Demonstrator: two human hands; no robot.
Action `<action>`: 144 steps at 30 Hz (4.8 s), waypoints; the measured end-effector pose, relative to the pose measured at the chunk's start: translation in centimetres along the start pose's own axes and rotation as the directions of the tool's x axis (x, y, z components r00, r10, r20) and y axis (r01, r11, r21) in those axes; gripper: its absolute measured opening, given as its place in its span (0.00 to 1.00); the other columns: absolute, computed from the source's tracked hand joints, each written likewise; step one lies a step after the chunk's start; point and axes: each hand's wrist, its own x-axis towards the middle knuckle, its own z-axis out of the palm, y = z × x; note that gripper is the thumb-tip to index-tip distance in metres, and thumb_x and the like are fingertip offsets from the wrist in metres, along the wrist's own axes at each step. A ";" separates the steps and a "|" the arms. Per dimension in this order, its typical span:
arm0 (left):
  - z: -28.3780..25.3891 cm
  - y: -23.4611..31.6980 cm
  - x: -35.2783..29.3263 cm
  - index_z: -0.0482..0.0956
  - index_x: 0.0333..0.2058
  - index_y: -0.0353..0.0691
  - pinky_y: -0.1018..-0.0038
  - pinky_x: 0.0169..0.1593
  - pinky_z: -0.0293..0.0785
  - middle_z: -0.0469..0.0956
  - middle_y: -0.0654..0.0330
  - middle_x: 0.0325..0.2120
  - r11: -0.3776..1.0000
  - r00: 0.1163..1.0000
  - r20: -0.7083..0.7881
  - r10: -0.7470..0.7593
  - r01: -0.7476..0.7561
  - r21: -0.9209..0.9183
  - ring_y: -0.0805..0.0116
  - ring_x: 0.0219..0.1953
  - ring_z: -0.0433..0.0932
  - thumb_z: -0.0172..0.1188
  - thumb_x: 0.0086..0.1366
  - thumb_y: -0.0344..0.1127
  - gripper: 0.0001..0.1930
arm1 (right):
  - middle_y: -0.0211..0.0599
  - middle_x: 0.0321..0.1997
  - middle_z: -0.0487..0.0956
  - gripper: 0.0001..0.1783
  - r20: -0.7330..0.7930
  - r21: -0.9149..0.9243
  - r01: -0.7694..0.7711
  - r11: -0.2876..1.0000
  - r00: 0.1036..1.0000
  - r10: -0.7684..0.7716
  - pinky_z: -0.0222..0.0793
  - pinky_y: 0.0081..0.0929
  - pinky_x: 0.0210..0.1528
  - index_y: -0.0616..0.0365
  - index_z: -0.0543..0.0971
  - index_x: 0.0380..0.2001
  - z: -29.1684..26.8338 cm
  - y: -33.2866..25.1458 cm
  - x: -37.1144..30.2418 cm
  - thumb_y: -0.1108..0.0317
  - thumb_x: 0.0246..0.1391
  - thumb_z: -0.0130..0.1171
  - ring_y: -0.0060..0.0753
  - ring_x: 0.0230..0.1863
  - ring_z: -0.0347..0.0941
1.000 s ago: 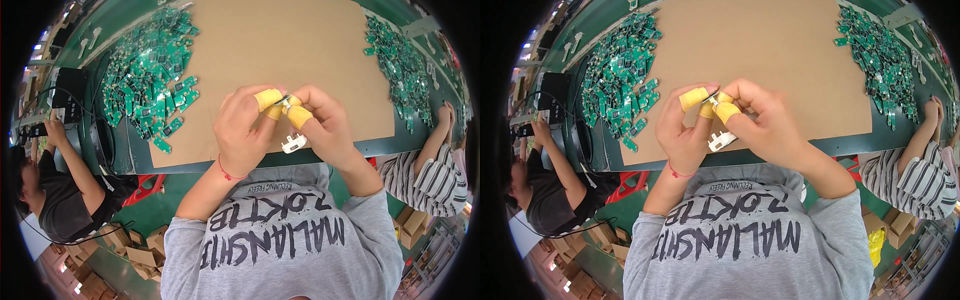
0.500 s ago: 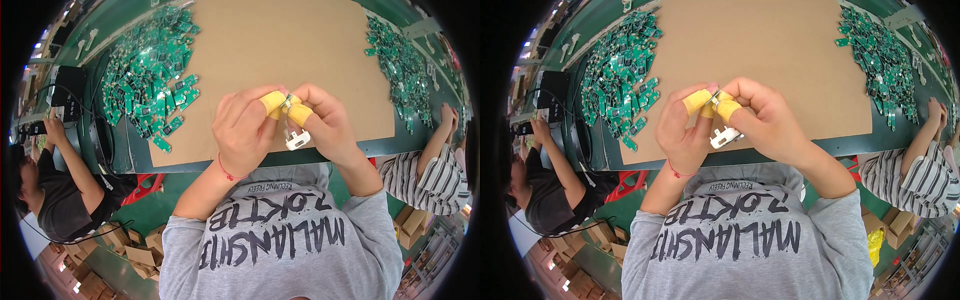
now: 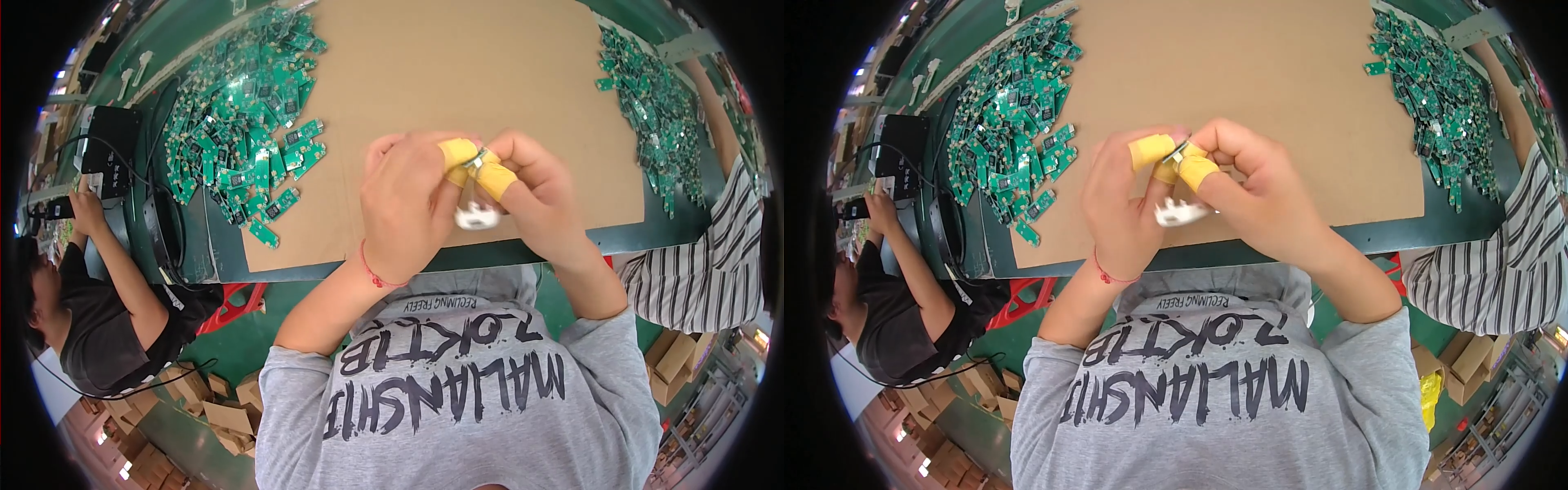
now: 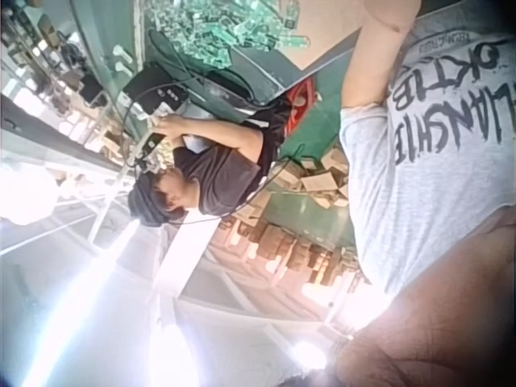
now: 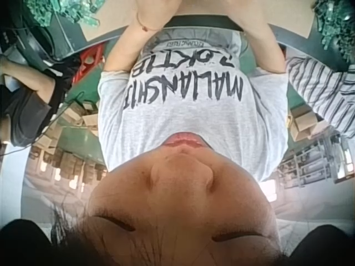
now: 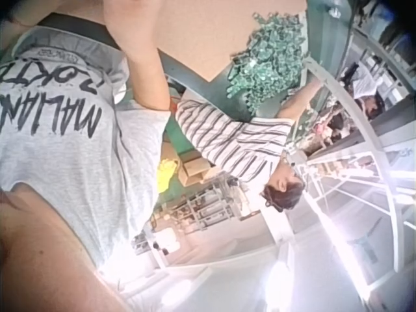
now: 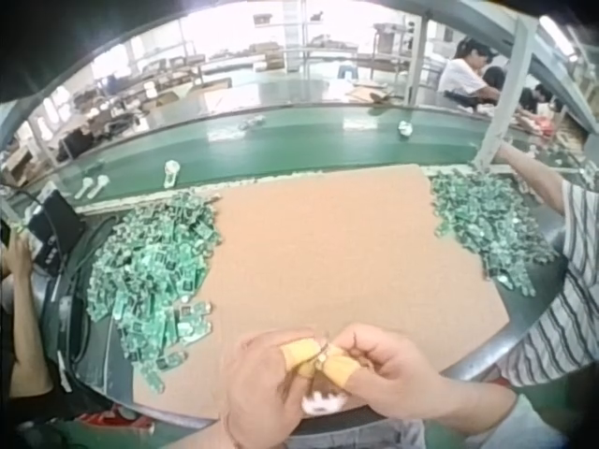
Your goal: The person assembles printed circuit boards into plastic housing units by hand on a production line.
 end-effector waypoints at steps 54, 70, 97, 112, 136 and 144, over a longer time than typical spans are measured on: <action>0.7 0.7 0.0 0.66 0.52 0.34 0.80 0.38 0.75 0.72 0.58 0.45 0.305 0.728 0.259 -0.634 0.544 -0.781 0.75 0.40 0.74 0.51 0.60 0.24 0.19 | 0.24 0.31 0.76 0.13 -0.136 -0.358 0.247 0.900 0.940 -0.312 0.61 0.17 0.37 0.57 0.74 0.37 -0.6 2.2 0.5 0.74 0.45 0.59 0.16 0.34 0.70; 0.8 -0.4 -0.8 0.63 0.53 0.33 0.74 0.47 0.73 0.67 0.54 0.50 0.317 0.798 0.265 -0.541 0.485 -0.815 0.69 0.48 0.70 0.53 0.57 0.21 0.23 | 0.26 0.32 0.76 0.13 -0.116 -0.322 0.209 0.923 0.959 -0.257 0.61 0.17 0.37 0.59 0.74 0.36 -0.9 2.2 0.6 0.75 0.44 0.59 0.16 0.34 0.70; 1.0 1.0 0.6 0.49 0.59 0.40 0.73 0.45 0.73 0.65 0.56 0.47 0.194 0.715 0.201 -0.670 0.429 -0.882 0.66 0.45 0.71 0.54 0.55 0.21 0.35 | 0.35 0.35 0.74 0.13 -0.155 -0.344 -0.117 0.932 0.986 0.067 0.68 0.20 0.32 0.63 0.67 0.40 0.2 1.7 1.7 0.74 0.50 0.52 0.25 0.32 0.72; 1.1 -2.3 1.1 0.40 0.62 0.41 0.65 0.60 0.47 0.52 0.52 0.59 0.444 0.693 0.301 -0.655 0.675 -0.589 0.62 0.62 0.51 0.51 0.60 0.32 0.36 | 0.31 0.19 0.72 0.18 -0.205 -0.575 -0.121 0.809 0.979 0.001 0.63 0.21 0.27 0.61 0.74 0.25 -8.2 -0.7 22.1 0.57 0.53 0.44 0.21 0.23 0.67; -1.0 -1.6 1.7 0.70 0.46 0.38 0.65 0.54 0.58 0.65 0.54 0.48 0.799 0.838 0.375 -0.396 0.516 -0.308 0.56 0.53 0.62 0.52 0.56 0.27 0.17 | 0.44 0.39 0.75 0.16 -0.196 -0.082 0.000 0.997 0.980 -0.016 0.74 0.22 0.37 0.67 0.68 0.43 -12.8 -2.3 23.8 0.66 0.60 0.38 0.35 0.36 0.76; 0.0 -1.3 0.2 0.72 0.40 0.40 0.64 0.46 0.62 0.65 0.54 0.47 0.934 0.876 0.359 -0.322 0.231 0.273 0.56 0.48 0.66 0.57 0.47 0.27 0.17 | 0.50 0.42 0.73 0.19 0.178 0.530 -0.423 0.735 0.903 0.391 0.77 0.25 0.39 0.69 0.65 0.48 -7.4 1.7 6.7 0.65 0.61 0.34 0.41 0.38 0.76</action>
